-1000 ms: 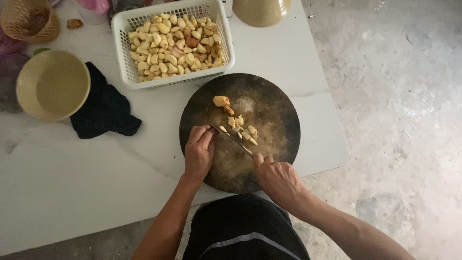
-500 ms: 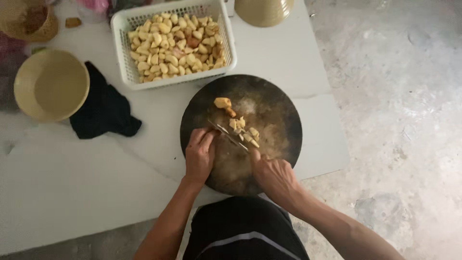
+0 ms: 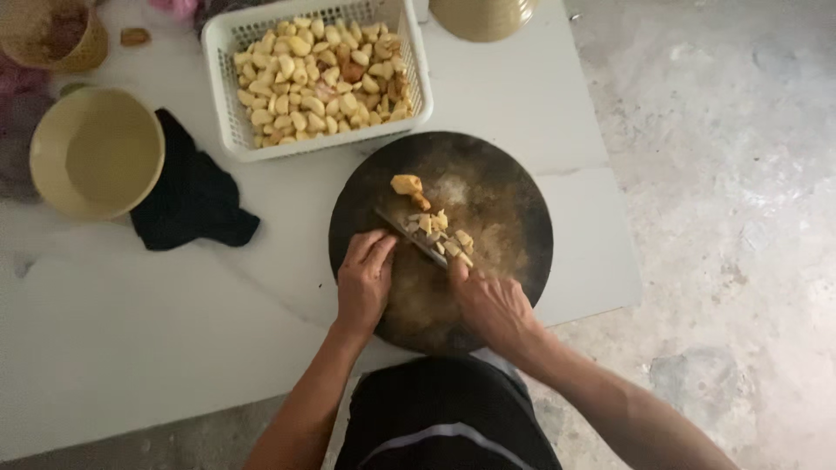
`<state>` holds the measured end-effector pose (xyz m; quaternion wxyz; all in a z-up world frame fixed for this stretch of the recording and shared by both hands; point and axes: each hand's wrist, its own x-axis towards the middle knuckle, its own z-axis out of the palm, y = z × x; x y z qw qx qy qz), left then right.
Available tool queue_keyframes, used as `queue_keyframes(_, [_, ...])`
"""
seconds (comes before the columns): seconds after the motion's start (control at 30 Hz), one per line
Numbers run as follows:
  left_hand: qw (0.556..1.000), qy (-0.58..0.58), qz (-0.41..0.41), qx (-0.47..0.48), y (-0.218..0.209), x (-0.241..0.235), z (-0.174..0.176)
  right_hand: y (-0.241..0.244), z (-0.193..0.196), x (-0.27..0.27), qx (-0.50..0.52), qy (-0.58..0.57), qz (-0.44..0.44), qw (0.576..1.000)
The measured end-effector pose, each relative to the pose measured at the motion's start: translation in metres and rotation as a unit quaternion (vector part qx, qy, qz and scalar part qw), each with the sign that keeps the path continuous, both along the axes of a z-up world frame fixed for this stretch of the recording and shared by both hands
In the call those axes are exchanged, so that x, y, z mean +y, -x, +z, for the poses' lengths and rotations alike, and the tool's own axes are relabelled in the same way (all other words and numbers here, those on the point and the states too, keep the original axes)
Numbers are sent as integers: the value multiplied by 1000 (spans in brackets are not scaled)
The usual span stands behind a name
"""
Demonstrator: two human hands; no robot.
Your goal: The person chops peeled garlic cloves and ginger pieces on a round wooden cutting board using a knife. The chopped pieces are gathered and transferred into a white plastic basket containing other peeled garlic cloves.
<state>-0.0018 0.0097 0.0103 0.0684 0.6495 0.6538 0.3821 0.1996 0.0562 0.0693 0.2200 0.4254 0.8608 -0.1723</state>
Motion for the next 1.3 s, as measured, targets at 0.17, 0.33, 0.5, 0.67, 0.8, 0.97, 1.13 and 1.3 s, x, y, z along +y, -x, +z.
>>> queue_keyframes(0.17, [1000, 23, -9, -14, 1, -5, -2, -25, 5, -22, 16, -18, 64, 998])
queue_keyframes(0.33, [1000, 24, -10, -1, 0, -1, -4, -21, -9, -17, 40, -32, 47, 998])
queue_keyframes(0.5, [1000, 9, -20, -6, 2, -5, -4, -2, -28, -6, 54, -98, 55, 992])
queue_keyframes(0.67, [1000, 25, -10, 10, 1, -4, -4, -18, -12, -14, 59, -33, 26, 997])
queue_keyframes(0.8, [999, 35, -9, 11, 1, -5, -3, -27, 1, -22, 25, -50, 82, 995])
queue_keyframes(0.97, [1000, 24, -9, 16, 1, 0, -5, -10, -11, -11, 118, -100, 60, 986])
queue_keyframes(1.13, [1000, 27, -7, 11, -2, -1, 4, -1, -22, -2, 29, -40, 33, 998])
queue_keyframes(1.3, [999, 29, -18, -25, 0, -8, 8, -17, -6, -19, 35, -58, 45, 997])
